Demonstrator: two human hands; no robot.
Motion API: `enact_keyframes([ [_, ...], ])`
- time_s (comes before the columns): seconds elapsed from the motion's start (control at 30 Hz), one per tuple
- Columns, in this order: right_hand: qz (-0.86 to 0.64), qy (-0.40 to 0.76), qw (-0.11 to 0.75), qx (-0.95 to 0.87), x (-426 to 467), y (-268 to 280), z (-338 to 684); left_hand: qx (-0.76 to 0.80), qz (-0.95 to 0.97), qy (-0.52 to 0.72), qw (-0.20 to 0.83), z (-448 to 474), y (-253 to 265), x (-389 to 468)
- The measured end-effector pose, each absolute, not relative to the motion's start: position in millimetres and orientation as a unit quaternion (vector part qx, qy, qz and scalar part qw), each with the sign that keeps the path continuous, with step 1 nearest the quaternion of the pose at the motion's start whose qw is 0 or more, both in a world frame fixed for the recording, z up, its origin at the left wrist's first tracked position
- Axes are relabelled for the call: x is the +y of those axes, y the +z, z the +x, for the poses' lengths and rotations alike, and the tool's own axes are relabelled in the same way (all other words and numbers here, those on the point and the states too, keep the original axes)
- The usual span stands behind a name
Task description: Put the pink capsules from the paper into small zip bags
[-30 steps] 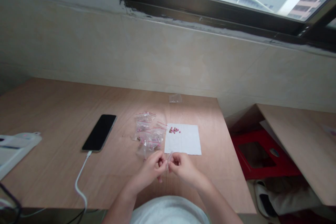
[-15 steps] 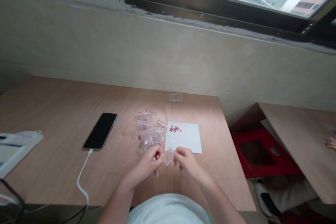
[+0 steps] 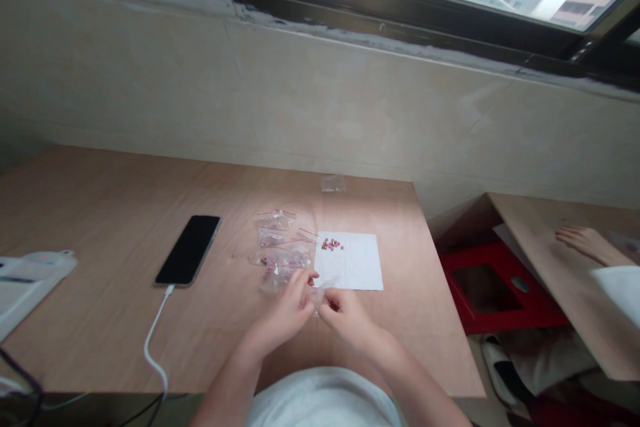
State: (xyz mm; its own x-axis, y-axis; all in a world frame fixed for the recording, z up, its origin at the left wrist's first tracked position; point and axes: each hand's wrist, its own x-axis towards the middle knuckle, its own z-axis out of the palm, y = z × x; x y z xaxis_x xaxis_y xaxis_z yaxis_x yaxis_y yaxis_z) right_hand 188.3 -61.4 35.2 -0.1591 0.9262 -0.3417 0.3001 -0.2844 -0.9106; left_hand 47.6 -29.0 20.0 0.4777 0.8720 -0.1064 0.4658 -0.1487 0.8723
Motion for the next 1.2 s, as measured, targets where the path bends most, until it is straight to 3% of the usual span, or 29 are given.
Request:
enact_keyframes([
  [0.2, -0.579, 0.549, 0.276, -0.536, -62.8, 42.3, 190.8, 0.438, 0.744, 0.217, 0.456, 45.4, 7.2, -26.7],
  [0.43, -0.655, 0.446, 0.169, -0.586, -66.8, 29.2, 195.2, 0.423, 0.757, 0.194, 0.459, 51.3, 17.6, -35.3],
  [0.6, -0.658, 0.452, 0.142, -0.585, -63.5, 25.1, 192.1, 0.417, 0.753, 0.200, 0.469, 48.2, 20.8, -33.7],
  [0.87, -0.679, 0.515, 0.249, -0.461, -49.4, 27.1, 199.4, 0.408, 0.722, 0.144, 0.540, 39.0, 47.2, -32.2],
  [1.07, -0.507, 0.718, 0.301, -0.370, -32.9, 30.4, 216.4, 0.454, 0.717, 0.189, 0.494, 45.7, 38.8, -27.8],
  [1.13, -0.542, 0.667, 0.344, -0.379, -24.2, 21.3, 222.7, 0.491, 0.696, 0.202, 0.484, 45.4, 33.2, -25.3],
  [1.2, -0.640, 0.517, 0.400, -0.403, -13.3, 4.8, 227.6, 0.506, 0.686, 0.198, 0.484, 43.6, 31.0, -23.0],
])
